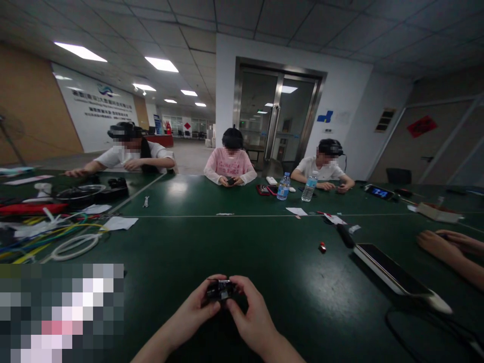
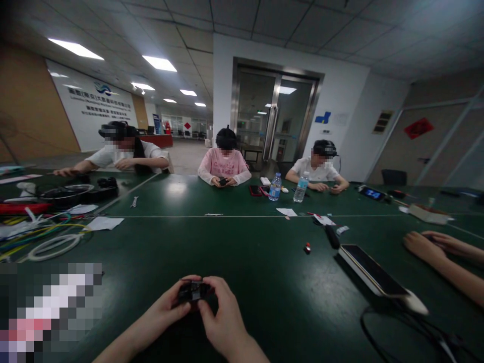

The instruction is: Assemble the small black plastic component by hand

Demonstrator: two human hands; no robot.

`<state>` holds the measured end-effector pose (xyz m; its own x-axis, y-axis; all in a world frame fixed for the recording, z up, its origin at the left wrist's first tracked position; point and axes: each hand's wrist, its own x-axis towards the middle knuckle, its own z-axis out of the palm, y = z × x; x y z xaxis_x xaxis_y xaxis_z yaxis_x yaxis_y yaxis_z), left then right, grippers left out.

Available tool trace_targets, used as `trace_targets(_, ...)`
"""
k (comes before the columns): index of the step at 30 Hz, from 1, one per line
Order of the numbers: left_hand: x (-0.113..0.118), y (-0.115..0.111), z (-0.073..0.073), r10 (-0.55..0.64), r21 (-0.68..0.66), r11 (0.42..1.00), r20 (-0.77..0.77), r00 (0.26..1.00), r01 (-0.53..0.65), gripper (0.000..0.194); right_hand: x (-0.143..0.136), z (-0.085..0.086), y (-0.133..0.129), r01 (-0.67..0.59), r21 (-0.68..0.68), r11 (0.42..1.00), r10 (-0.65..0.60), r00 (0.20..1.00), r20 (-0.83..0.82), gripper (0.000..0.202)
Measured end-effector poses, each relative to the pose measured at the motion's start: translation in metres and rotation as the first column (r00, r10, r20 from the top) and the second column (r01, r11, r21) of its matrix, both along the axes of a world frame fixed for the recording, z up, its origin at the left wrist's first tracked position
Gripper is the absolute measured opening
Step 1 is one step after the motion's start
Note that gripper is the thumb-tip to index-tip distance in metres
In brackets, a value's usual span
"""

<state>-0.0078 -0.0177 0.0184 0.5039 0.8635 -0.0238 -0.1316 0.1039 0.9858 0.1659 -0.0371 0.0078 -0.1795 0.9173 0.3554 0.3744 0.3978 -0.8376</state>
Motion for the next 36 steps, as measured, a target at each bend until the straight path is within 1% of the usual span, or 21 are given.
trace_targets(5,-0.001,0.001,-0.003,-0.002,0.022,1.000,-0.019,1.000,0.003,0.041,0.000,0.001,0.000,-0.001,0.017,1.000,0.001,1.000,0.014,0.040)
trace_targets(10,-0.003,0.004,-0.008,0.009,0.055,0.998,-0.028,1.000,-0.007,0.040,0.002,0.014,-0.006,0.008,0.012,1.000,-0.009,0.998,0.061,0.042)
trace_targets(12,-0.003,0.004,-0.008,0.008,0.056,0.998,-0.054,0.999,-0.005,0.040,0.003,0.020,-0.009,0.000,-0.002,1.000,0.000,0.996,0.093,0.039)
trace_targets(15,-0.003,0.003,-0.005,-0.018,0.059,0.998,-0.095,0.995,0.023,0.041,0.003,0.025,-0.009,0.011,-0.002,1.000,-0.010,0.991,0.136,0.029)
trace_targets(18,-0.002,0.003,-0.002,-0.013,0.088,0.996,-0.115,0.993,0.023,0.040,0.004,0.026,-0.008,-0.014,0.019,1.000,0.011,0.989,0.147,0.026)
trace_targets(22,0.000,0.002,-0.001,-0.023,0.133,0.990,-0.112,0.993,0.038,0.039,0.005,0.027,-0.005,-0.039,0.010,0.999,0.036,0.985,0.169,0.026)
trace_targets(25,0.001,0.001,-0.001,0.014,0.148,0.989,-0.107,0.994,0.002,0.039,0.004,0.025,-0.004,-0.063,0.033,0.997,0.056,0.983,0.174,0.025)
trace_targets(26,0.001,0.001,-0.001,0.024,0.131,0.991,-0.099,0.995,-0.011,0.039,0.004,0.025,-0.004,-0.068,0.038,0.997,0.061,0.986,0.154,0.024)
trace_targets(28,0.000,0.000,-0.002,0.015,0.088,0.996,-0.062,0.998,-0.009,0.040,0.006,0.024,-0.003,-0.033,0.037,0.999,0.031,0.998,0.062,0.020)
trace_targets(30,-0.001,0.000,-0.002,-0.011,0.042,0.999,-0.025,1.000,0.012,0.041,0.010,0.022,-0.001,0.052,0.018,0.999,-0.050,0.997,-0.059,0.017)
trace_targets(31,-0.002,0.000,-0.002,-0.022,0.025,0.999,-0.013,1.000,0.022,0.041,0.013,0.021,0.000,0.076,0.005,0.997,-0.075,0.993,-0.094,0.017)
trace_targets(33,-0.003,-0.001,-0.002,-0.039,0.010,0.999,-0.009,0.999,0.039,0.041,0.020,0.018,0.005,0.113,-0.053,0.992,-0.119,0.985,-0.126,0.020)
trace_targets(35,-0.003,-0.001,-0.001,-0.041,0.007,0.999,-0.011,0.999,0.041,0.042,0.026,0.013,0.010,0.107,-0.114,0.988,-0.125,0.980,-0.158,0.020)
trace_targets(36,-0.004,-0.001,0.000,-0.041,0.000,0.999,-0.012,0.999,0.041,0.042,0.029,0.010,0.013,0.114,-0.123,0.986,-0.136,0.972,-0.193,0.020)
